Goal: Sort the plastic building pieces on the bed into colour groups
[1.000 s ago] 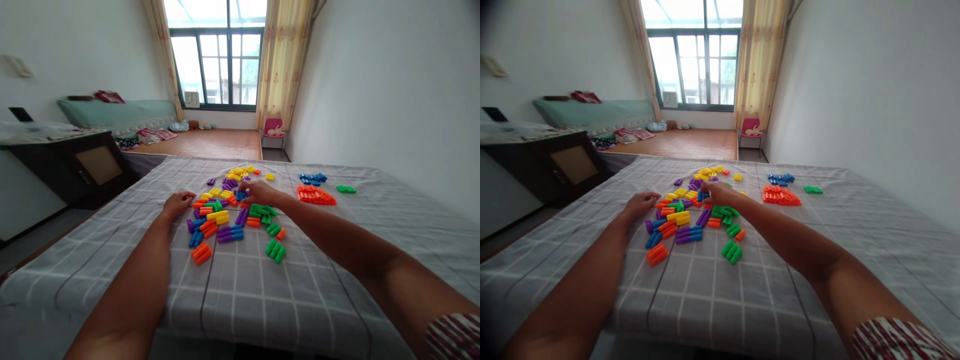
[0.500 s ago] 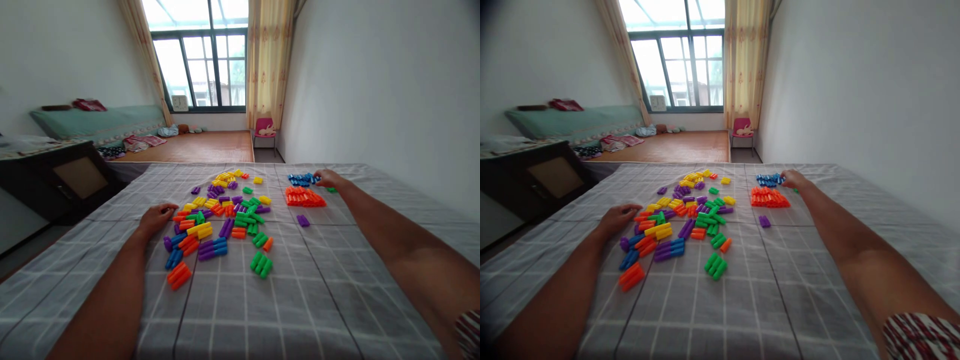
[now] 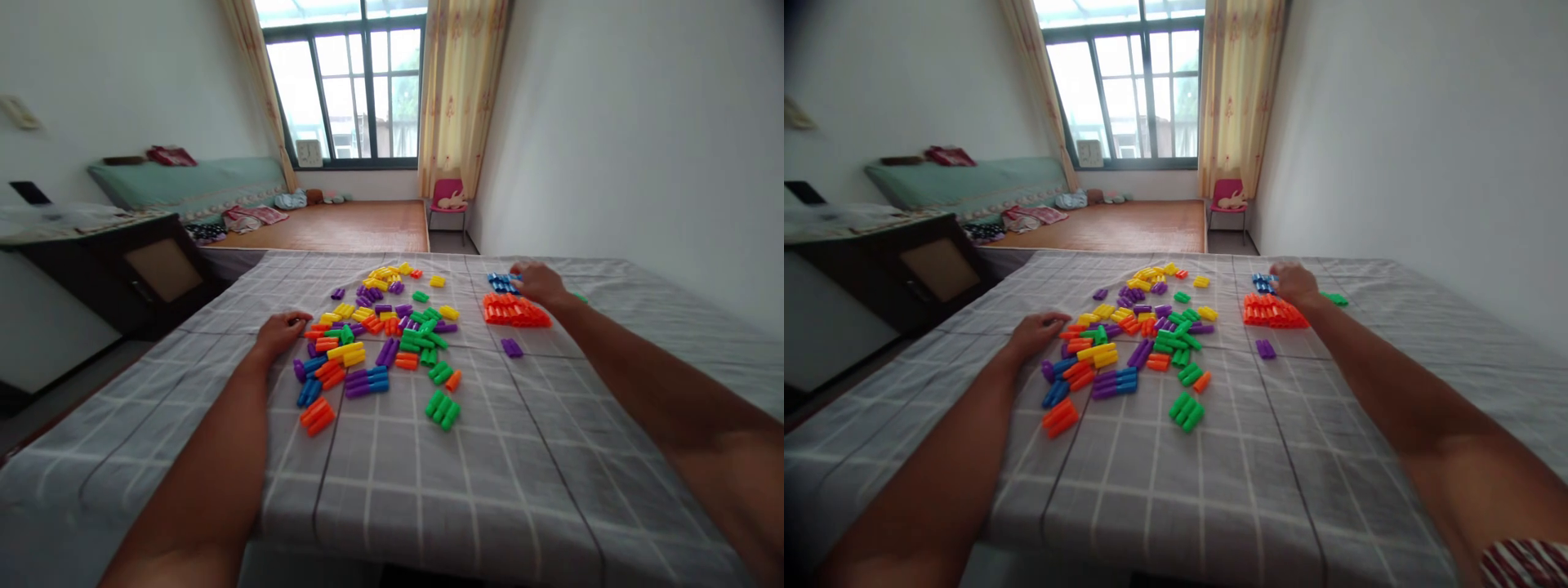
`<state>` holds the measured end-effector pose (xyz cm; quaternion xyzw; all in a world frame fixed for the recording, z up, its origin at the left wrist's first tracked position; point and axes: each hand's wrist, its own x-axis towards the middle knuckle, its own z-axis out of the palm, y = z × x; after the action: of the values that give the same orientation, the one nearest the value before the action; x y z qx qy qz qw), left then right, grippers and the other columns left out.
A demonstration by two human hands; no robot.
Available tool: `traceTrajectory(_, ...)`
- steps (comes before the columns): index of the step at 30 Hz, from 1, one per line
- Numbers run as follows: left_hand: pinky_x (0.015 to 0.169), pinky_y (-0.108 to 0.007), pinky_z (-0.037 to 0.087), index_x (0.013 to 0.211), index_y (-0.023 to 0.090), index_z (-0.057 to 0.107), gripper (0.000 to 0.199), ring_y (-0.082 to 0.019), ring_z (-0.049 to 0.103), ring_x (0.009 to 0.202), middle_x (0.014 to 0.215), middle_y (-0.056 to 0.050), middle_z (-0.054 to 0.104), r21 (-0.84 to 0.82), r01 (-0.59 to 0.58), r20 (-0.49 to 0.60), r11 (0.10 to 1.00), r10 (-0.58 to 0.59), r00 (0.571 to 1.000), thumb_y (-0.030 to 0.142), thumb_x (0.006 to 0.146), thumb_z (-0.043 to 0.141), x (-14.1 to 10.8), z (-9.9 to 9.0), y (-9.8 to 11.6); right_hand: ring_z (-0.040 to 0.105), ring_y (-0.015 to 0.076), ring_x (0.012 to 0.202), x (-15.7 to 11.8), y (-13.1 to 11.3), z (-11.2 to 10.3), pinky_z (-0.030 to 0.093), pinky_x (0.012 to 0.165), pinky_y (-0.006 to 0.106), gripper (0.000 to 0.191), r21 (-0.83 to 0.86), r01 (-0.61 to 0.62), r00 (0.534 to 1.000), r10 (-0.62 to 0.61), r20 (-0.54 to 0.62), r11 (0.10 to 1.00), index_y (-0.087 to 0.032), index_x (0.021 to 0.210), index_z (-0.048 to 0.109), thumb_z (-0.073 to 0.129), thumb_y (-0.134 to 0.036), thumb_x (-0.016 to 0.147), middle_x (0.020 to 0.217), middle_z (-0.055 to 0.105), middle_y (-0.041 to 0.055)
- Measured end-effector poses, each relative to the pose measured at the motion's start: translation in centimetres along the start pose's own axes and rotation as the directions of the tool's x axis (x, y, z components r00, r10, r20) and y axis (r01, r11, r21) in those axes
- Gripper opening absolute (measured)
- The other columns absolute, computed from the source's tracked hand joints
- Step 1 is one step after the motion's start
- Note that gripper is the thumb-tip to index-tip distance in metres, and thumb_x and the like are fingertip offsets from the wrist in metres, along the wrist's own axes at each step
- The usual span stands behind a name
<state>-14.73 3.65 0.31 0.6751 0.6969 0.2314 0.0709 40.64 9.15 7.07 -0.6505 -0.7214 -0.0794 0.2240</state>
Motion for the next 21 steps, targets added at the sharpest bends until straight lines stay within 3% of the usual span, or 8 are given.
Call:
traceTrajectory(2, 0.071, -0.026, 0.047, 0.105, 0.019, 0.074, 0.044, -0.02, 0.066, 0.084, 0.097, -0.004, 0.075, -0.002, 0.007, -0.001, 1.0, -0.007, 1.0, 0.038, 0.076, 0.047, 0.0, 0.1, 0.1, 0.063, 0.0159, 0.085, -0.6, -3.9, -0.3, 0.049, 0.078, 0.028, 0.016, 0.123, 0.196, 0.972, -0.209, 0.109, 0.973, -0.015, 0.099, 0.068, 0.06, -0.024, 0.088, 0.095, 0.069, 0.0065)
traceTrajectory(3, 0.069, -0.026, 0.046, 0.105, 0.019, 0.074, 0.044, -0.02, 0.065, 0.082, 0.094, -0.004, 0.075, -0.004, 0.011, -0.002, 1.0, -0.011, 1.0, 0.038, 0.077, 0.047, -0.1, 0.1, 0.1, 0.063, 0.0148, 0.082, -1.3, -6.3, -0.5, 0.048, 0.078, 0.027, 0.015, 0.235, 0.334, 0.913, -0.375, 0.159, 0.913, -0.015, 0.098, 0.068, 0.06, -0.022, 0.088, 0.093, 0.07, 0.0057)
traceTrajectory(5, 0.067, -0.026, 0.046, 0.106, 0.019, 0.074, 0.044, -0.02, 0.065, 0.078, 0.091, -0.004, 0.075, -0.009, 0.02, -0.004, 1.0, -0.02, 1.0, 0.038, 0.077, 0.047, -0.3, 0.1, 0.3, 0.063, 0.0146, 0.083, -3.4, -11.4, -0.6, 0.047, 0.078, 0.026, 0.017, 0.439, 0.541, 0.75, -0.648, 0.133, 0.717, -0.018, 0.101, 0.068, 0.058, -0.025, 0.089, 0.095, 0.07, 0.0048)
traceTrajectory(7, 0.067, -0.026, 0.046, 0.106, 0.019, 0.074, 0.043, -0.019, 0.065, 0.077, 0.091, -0.004, 0.075, -0.01, 0.024, -0.004, 1.0, -0.024, 1.0, 0.037, 0.077, 0.047, -0.4, 0.0, 0.5, 0.062, 0.0169, 0.092, -6.0, -16.2, -0.4, 0.046, 0.083, 0.029, 0.018, 0.525, 0.674, 0.553, -0.826, 0.106, 0.519, -0.019, 0.102, 0.068, 0.061, -0.029, 0.088, 0.099, 0.07, 0.0053)
traceTrajectory(9, 0.069, -0.026, 0.047, 0.106, 0.019, 0.074, 0.042, -0.019, 0.065, 0.079, 0.093, -0.004, 0.075, -0.001, 0.021, 0.0, 1.0, -0.021, 1.0, 0.036, 0.078, 0.048, -0.6, 0.0, 0.6, 0.06, 0.0193, 0.097, -8.3, -19.7, 0.3, 0.045, 0.084, 0.031, 0.022, 0.516, 0.725, 0.463, -0.877, 0.125, 0.457, -0.019, 0.103, 0.068, 0.063, -0.034, 0.087, 0.099, 0.069, 0.0069)
traceTrajectory(13, 0.074, -0.026, 0.048, 0.106, 0.02, 0.074, 0.041, -0.02, 0.066, 0.086, 0.097, -0.004, 0.075, 0.018, 0.014, 0.005, 1.0, -0.014, 1.0, 0.034, 0.079, 0.048, -0.6, -0.1, 0.7, 0.056, 0.0233, 0.099, -10.5, -22.6, 1.9, 0.044, 0.08, 0.034, 0.034, 0.434, 0.768, 0.426, -0.882, 0.203, 0.471, -0.018, 0.108, 0.065, 0.067, -0.041, 0.084, 0.097, 0.067, 0.0092)
traceTrajectory(18, 0.075, -0.026, 0.048, 0.107, 0.02, 0.074, 0.041, -0.02, 0.066, 0.088, 0.1, -0.004, 0.075, 0.019, 0.021, 0.019, 1.0, -0.021, 1.0, 0.033, 0.079, 0.047, -0.3, 0.0, 0.5, 0.053, 0.025, 0.101, -10.7, -22.7, 2.1, 0.044, 0.082, 0.037, 0.041, 0.359, 0.833, 0.372, -0.907, 0.198, 0.421, -0.021, 0.116, 0.062, 0.066, -0.043, 0.082, 0.105, 0.064, 0.01)
traceTrajectory(21, 0.072, -0.026, 0.047, 0.108, 0.02, 0.073, 0.041, -0.02, 0.067, 0.086, 0.1, -0.004, 0.075, 0.014, 0.015, 0.019, 1.0, -0.015, 1.0, 0.035, 0.079, 0.047, -0.2, 0.0, 0.3, 0.053, 0.0253, 0.102, -11.0, -22.7, 1.7, 0.044, 0.083, 0.037, 0.044, 0.321, 0.845, 0.378, -0.902, 0.207, 0.428, -0.024, 0.121, 0.061, 0.067, -0.037, 0.08, 0.109, 0.061, 0.0099)
